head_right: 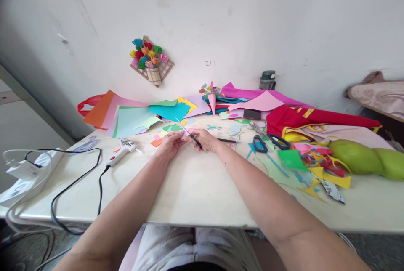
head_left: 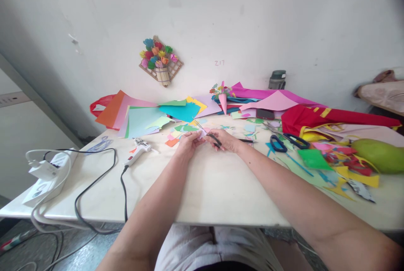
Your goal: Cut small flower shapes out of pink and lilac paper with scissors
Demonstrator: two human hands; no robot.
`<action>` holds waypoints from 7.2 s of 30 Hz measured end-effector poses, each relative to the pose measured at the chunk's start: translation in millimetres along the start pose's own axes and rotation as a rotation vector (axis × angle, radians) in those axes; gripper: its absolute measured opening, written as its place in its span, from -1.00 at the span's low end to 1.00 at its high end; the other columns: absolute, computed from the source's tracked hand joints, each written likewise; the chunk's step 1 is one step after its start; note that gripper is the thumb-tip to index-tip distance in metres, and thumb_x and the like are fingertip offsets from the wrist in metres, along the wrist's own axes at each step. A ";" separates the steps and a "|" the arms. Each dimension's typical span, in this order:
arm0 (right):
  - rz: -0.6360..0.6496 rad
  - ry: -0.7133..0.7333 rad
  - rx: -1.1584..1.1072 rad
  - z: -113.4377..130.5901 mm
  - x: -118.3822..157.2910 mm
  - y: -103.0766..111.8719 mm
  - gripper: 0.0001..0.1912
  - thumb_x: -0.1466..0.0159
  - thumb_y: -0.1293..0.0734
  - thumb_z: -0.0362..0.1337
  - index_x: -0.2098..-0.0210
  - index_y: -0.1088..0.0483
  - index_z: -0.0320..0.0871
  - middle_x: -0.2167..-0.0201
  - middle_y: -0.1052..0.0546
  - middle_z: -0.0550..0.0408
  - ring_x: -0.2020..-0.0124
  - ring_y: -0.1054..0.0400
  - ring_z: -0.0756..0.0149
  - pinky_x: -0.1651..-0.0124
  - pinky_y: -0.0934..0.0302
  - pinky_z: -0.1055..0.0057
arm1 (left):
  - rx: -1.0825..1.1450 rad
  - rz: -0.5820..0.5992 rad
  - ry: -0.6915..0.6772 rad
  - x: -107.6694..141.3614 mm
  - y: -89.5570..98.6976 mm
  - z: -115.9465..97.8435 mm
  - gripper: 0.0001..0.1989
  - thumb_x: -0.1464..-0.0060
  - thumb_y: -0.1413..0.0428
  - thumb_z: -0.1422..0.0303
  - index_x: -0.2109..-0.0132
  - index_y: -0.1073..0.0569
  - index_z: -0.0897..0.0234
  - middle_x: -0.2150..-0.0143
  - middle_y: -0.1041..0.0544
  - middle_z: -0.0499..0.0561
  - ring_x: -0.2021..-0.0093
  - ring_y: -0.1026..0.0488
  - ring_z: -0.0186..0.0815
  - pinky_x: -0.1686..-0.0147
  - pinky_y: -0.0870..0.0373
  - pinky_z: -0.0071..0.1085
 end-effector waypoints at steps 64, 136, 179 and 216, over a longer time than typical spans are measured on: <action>0.014 -0.023 -0.023 5.9 4.5 -1.9 -0.68 -0.12 -0.43 -0.13 0.52 -0.26 -0.18 0.72 -0.29 0.29 0.78 -0.13 0.57 0.78 0.14 0.59 | -0.003 0.011 -0.080 -7.5 8.0 1.4 -0.69 0.25 -0.41 0.31 0.45 -0.46 0.36 0.55 -0.48 -0.06 0.56 -0.45 -0.41 0.39 -0.49 -0.41; 0.037 0.086 -0.098 -4.4 -7.0 -2.2 -0.54 0.12 -0.50 0.04 0.51 -0.31 -0.18 0.69 -0.23 0.32 0.72 -0.09 0.56 0.72 -0.01 0.56 | -0.009 -0.109 -0.118 0.3 9.0 -8.8 -0.66 0.37 -0.42 0.32 0.46 -0.45 0.34 0.48 -0.54 0.01 0.47 -0.46 -0.37 0.30 -0.47 -0.34; -0.308 0.069 -0.412 3.1 0.3 21.5 -0.55 0.17 -0.52 -0.31 0.28 -0.38 -0.18 0.49 -0.52 0.18 0.57 -0.38 0.43 0.66 0.01 0.59 | -0.108 0.071 -0.065 -1.9 -2.7 -2.4 -0.66 0.31 -0.37 0.19 0.39 -0.52 0.31 0.32 -0.54 0.06 0.17 -0.52 -0.12 0.27 -0.48 -0.27; -0.336 0.128 -0.415 10.6 -0.7 25.0 -0.57 0.19 -0.51 -0.30 0.32 -0.36 -0.16 0.65 -0.43 0.29 0.67 -0.29 0.48 0.60 -0.11 0.57 | -0.266 0.112 -0.079 -0.8 -1.6 -6.3 -0.66 0.38 -0.44 0.21 0.50 -0.50 0.28 0.42 -0.56 -0.02 0.34 -0.49 -0.26 0.20 -0.43 -0.28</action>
Point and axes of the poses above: each hand's wrist, its own x-axis away from the middle knuckle, its own y-axis out of the back of the hand, z = x × y, the point moved 7 cm from there along -x, towards the middle knuckle
